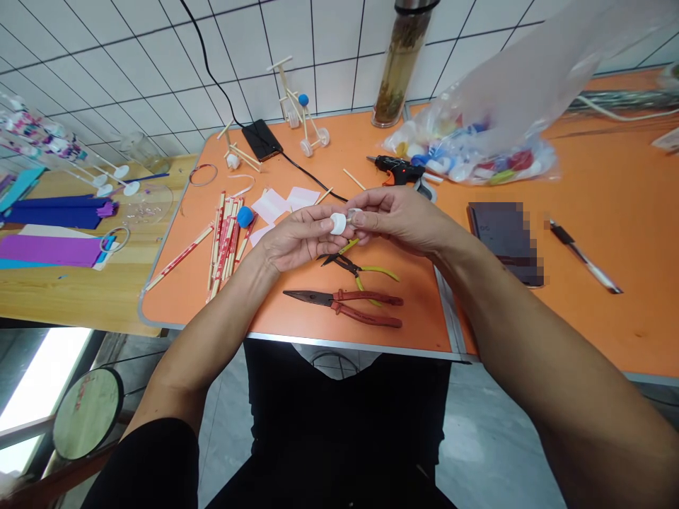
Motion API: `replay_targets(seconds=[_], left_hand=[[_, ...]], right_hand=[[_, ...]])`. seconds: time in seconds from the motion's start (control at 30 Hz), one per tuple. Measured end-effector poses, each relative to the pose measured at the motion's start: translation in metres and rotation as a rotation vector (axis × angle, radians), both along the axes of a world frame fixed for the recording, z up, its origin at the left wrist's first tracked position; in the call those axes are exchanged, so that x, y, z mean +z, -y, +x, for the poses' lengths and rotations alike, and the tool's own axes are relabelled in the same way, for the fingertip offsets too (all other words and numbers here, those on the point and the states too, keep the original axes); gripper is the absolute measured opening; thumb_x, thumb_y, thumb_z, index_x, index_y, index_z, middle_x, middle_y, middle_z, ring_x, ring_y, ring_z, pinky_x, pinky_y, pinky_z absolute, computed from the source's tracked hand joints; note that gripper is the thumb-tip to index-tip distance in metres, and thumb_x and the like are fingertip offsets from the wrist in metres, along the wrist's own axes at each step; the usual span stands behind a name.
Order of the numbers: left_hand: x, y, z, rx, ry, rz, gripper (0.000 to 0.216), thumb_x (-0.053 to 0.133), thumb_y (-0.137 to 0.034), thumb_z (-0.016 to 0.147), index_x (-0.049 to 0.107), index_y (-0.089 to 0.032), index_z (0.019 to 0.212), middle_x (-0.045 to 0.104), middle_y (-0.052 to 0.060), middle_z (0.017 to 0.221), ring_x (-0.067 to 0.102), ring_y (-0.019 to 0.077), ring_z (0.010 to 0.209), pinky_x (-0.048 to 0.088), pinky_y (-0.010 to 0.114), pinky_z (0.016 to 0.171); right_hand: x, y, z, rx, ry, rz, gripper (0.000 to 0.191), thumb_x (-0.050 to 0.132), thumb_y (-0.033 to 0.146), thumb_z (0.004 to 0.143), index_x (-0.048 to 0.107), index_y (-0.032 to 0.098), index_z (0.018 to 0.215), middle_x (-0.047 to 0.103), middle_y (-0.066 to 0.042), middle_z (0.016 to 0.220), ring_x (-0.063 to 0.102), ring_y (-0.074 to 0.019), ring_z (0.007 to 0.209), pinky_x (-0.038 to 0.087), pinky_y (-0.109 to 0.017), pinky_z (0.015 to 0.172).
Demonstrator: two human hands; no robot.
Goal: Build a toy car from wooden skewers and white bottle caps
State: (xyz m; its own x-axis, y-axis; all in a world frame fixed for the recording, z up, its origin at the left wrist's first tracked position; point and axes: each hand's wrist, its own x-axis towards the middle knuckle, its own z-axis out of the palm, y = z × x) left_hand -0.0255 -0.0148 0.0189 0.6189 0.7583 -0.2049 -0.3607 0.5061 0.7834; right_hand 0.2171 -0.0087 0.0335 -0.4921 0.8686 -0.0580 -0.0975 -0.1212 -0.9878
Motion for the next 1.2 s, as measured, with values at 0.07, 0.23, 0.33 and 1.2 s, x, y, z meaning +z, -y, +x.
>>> replay_targets(seconds=[0.07, 0.23, 0.33, 1.2], left_hand=[[-0.001, -0.001, 0.001, 0.020, -0.003, -0.001, 0.020, 0.090, -0.010, 0.092, 0.085, -0.013, 0.111, 0.088, 0.009, 0.094, 0.087, 0.0169, 0.083, 0.070, 0.021, 0.080], [-0.002, -0.001, 0.004, 0.101, -0.004, -0.013, 0.018, 0.087, -0.010, 0.094, 0.084, -0.015, 0.111, 0.087, 0.008, 0.094, 0.087, 0.0163, 0.083, 0.069, 0.021, 0.080], [0.001, -0.001, 0.007, 0.127, 0.009, -0.012, 0.014, 0.083, -0.011, 0.099, 0.082, -0.014, 0.112, 0.086, 0.008, 0.094, 0.088, 0.0166, 0.087, 0.069, 0.021, 0.082], [0.013, 0.003, 0.015, 0.320, 0.019, -0.045, 0.005, 0.070, -0.017, 0.109, 0.073, -0.021, 0.109, 0.078, -0.002, 0.081, 0.077, 0.0053, 0.068, 0.063, 0.010, 0.072]], right_hand=[[-0.001, -0.001, 0.000, -0.003, -0.009, -0.005, 0.054, 0.114, 0.054, 0.066, 0.084, 0.019, 0.093, 0.084, -0.006, 0.087, 0.076, -0.0153, 0.070, 0.068, -0.028, 0.064], [-0.007, -0.003, 0.001, -0.032, -0.019, -0.005, 0.060, 0.112, 0.065, 0.064, 0.084, 0.019, 0.092, 0.082, -0.005, 0.084, 0.070, -0.0123, 0.064, 0.065, -0.025, 0.060], [-0.009, -0.003, -0.001, -0.029, -0.017, -0.012, 0.064, 0.109, 0.072, 0.065, 0.082, 0.019, 0.089, 0.079, -0.005, 0.080, 0.068, -0.0123, 0.062, 0.064, -0.025, 0.058], [-0.003, 0.009, -0.010, -0.314, 0.095, 0.333, 0.047, 0.097, 0.065, 0.089, 0.075, 0.023, 0.091, 0.076, -0.004, 0.084, 0.070, -0.0155, 0.066, 0.061, -0.031, 0.062]])
